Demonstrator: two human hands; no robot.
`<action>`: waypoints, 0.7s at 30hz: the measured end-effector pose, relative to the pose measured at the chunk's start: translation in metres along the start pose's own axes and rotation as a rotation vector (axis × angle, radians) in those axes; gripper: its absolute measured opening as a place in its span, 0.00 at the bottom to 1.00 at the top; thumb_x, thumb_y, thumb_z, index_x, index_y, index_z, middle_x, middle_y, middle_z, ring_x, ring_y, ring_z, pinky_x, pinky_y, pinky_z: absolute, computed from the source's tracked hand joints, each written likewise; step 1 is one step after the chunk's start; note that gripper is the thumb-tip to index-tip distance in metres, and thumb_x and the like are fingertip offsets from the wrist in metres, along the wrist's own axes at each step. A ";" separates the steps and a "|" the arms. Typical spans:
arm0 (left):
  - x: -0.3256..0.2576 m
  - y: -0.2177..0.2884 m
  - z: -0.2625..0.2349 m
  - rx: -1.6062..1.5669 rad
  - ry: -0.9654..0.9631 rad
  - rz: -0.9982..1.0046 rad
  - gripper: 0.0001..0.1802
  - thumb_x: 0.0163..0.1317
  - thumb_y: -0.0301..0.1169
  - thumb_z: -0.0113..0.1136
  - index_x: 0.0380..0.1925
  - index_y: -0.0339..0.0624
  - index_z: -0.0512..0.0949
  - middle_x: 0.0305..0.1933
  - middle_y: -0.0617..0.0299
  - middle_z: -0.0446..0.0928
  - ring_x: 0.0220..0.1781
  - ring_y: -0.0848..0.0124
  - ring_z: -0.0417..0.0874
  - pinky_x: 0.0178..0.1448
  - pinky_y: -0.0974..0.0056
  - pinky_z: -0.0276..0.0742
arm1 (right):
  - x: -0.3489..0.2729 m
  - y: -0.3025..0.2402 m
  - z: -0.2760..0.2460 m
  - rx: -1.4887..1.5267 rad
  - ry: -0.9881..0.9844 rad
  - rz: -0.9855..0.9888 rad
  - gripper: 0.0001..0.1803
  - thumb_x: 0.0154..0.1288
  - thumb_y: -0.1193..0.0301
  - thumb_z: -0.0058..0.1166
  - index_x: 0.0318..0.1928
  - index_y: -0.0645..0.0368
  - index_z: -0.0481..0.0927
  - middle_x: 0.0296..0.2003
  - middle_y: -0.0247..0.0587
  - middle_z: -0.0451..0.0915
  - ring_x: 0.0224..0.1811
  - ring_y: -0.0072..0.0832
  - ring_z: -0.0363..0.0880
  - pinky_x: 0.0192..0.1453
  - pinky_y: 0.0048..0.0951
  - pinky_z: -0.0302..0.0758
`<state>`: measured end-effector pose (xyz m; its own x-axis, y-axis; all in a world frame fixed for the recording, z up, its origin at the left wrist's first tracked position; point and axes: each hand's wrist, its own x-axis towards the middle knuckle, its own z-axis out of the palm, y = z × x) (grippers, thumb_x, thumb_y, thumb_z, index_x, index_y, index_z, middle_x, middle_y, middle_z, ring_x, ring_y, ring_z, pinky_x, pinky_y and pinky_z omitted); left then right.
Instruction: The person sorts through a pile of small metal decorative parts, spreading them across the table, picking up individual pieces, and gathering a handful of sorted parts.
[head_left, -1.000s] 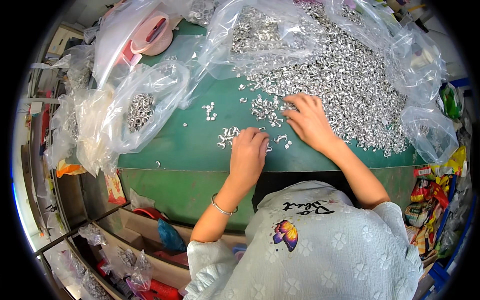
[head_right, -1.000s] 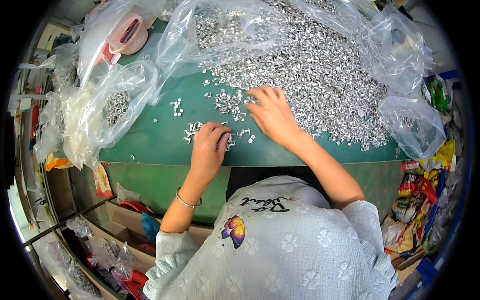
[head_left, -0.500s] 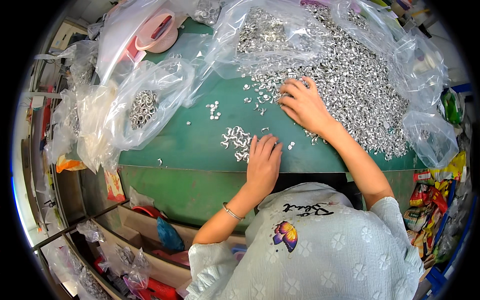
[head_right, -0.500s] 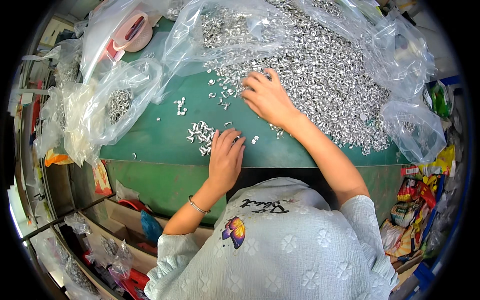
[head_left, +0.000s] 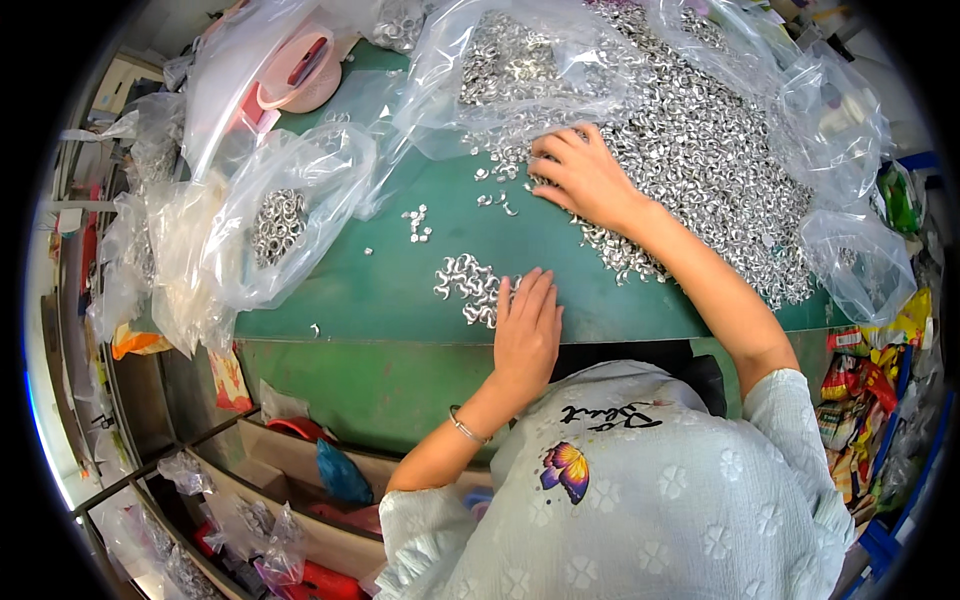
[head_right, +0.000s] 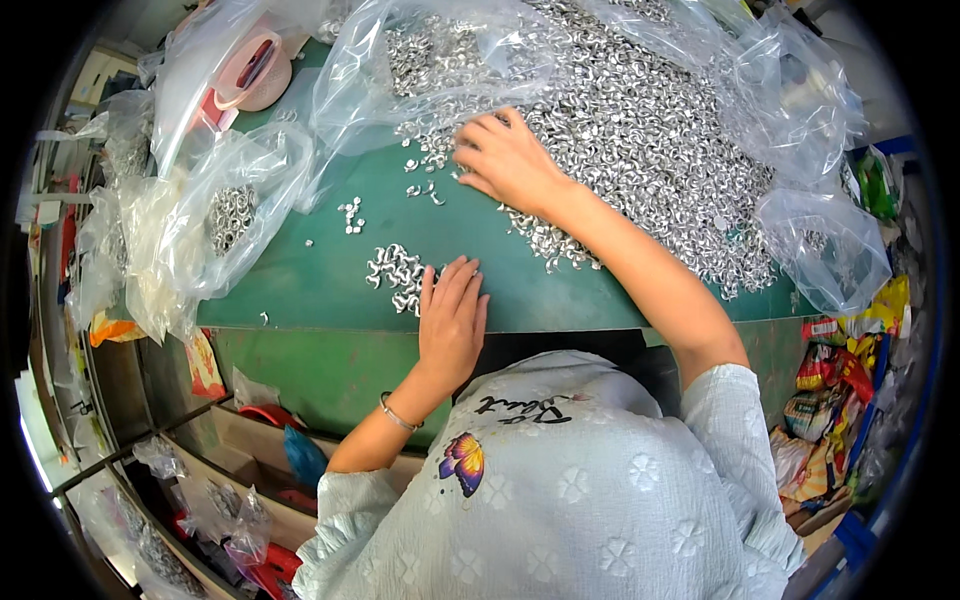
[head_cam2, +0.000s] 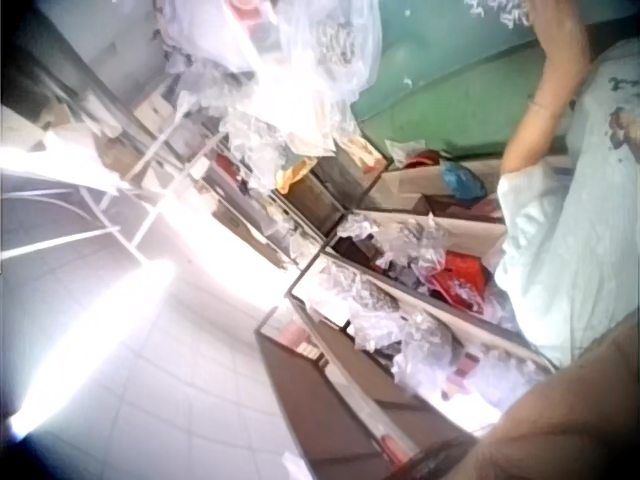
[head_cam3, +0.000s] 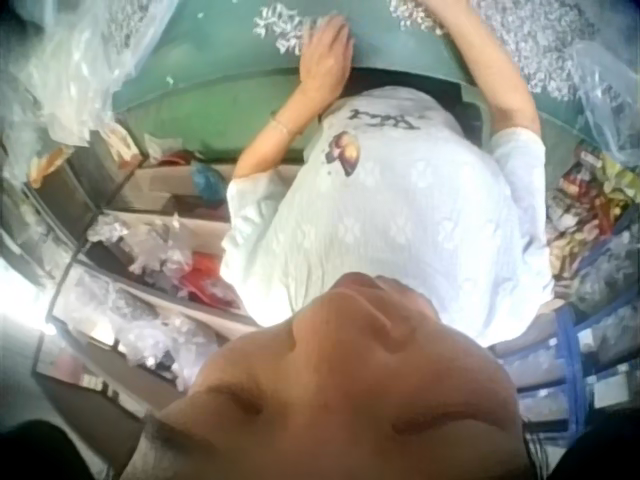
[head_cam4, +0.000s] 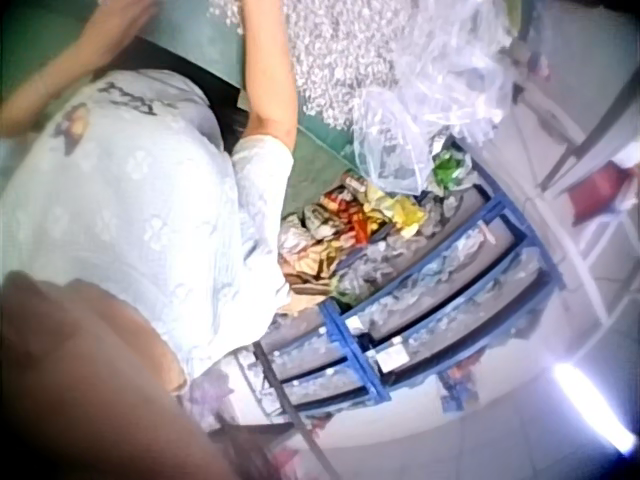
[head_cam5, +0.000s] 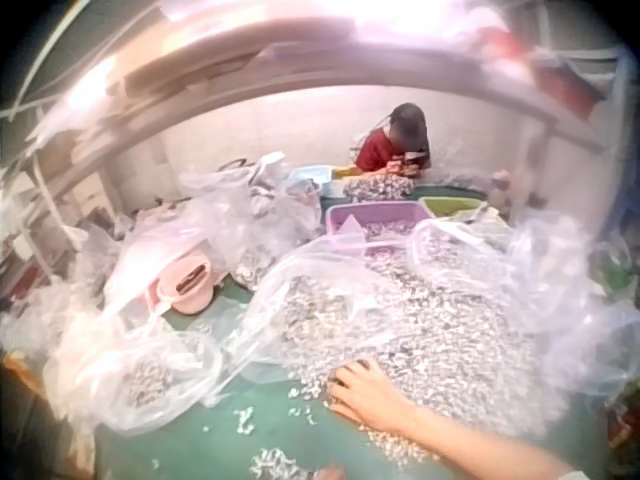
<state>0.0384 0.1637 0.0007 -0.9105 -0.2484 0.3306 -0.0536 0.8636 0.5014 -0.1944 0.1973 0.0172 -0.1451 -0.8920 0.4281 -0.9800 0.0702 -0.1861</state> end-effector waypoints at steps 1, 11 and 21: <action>0.000 0.000 0.002 0.018 0.004 -0.010 0.14 0.56 0.21 0.60 0.43 0.30 0.76 0.55 0.52 0.73 0.63 0.56 0.71 0.69 0.40 0.55 | 0.001 0.005 -0.002 0.015 0.013 0.034 0.09 0.58 0.69 0.59 0.39 0.54 0.79 0.43 0.36 0.76 0.53 0.33 0.72 0.63 0.42 0.59; 0.029 0.001 -0.005 -0.058 0.030 -0.067 0.15 0.56 0.22 0.60 0.46 0.37 0.75 0.51 0.53 0.74 0.57 0.55 0.73 0.62 0.49 0.63 | -0.085 -0.023 -0.061 0.182 -0.021 0.243 0.13 0.53 0.66 0.64 0.39 0.54 0.80 0.42 0.33 0.76 0.51 0.33 0.71 0.54 0.37 0.63; 0.096 -0.015 0.015 -0.069 -0.081 -0.068 0.13 0.54 0.19 0.59 0.42 0.38 0.76 0.43 0.54 0.74 0.43 0.53 0.76 0.46 0.55 0.71 | -0.076 -0.048 -0.033 0.010 0.086 0.407 0.08 0.52 0.68 0.63 0.31 0.56 0.79 0.36 0.33 0.73 0.44 0.32 0.69 0.51 0.39 0.61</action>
<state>-0.0545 0.1330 0.0132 -0.9361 -0.2669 0.2292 -0.0909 0.8129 0.5752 -0.1411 0.2766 0.0222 -0.5319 -0.7516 0.3902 -0.8389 0.4048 -0.3638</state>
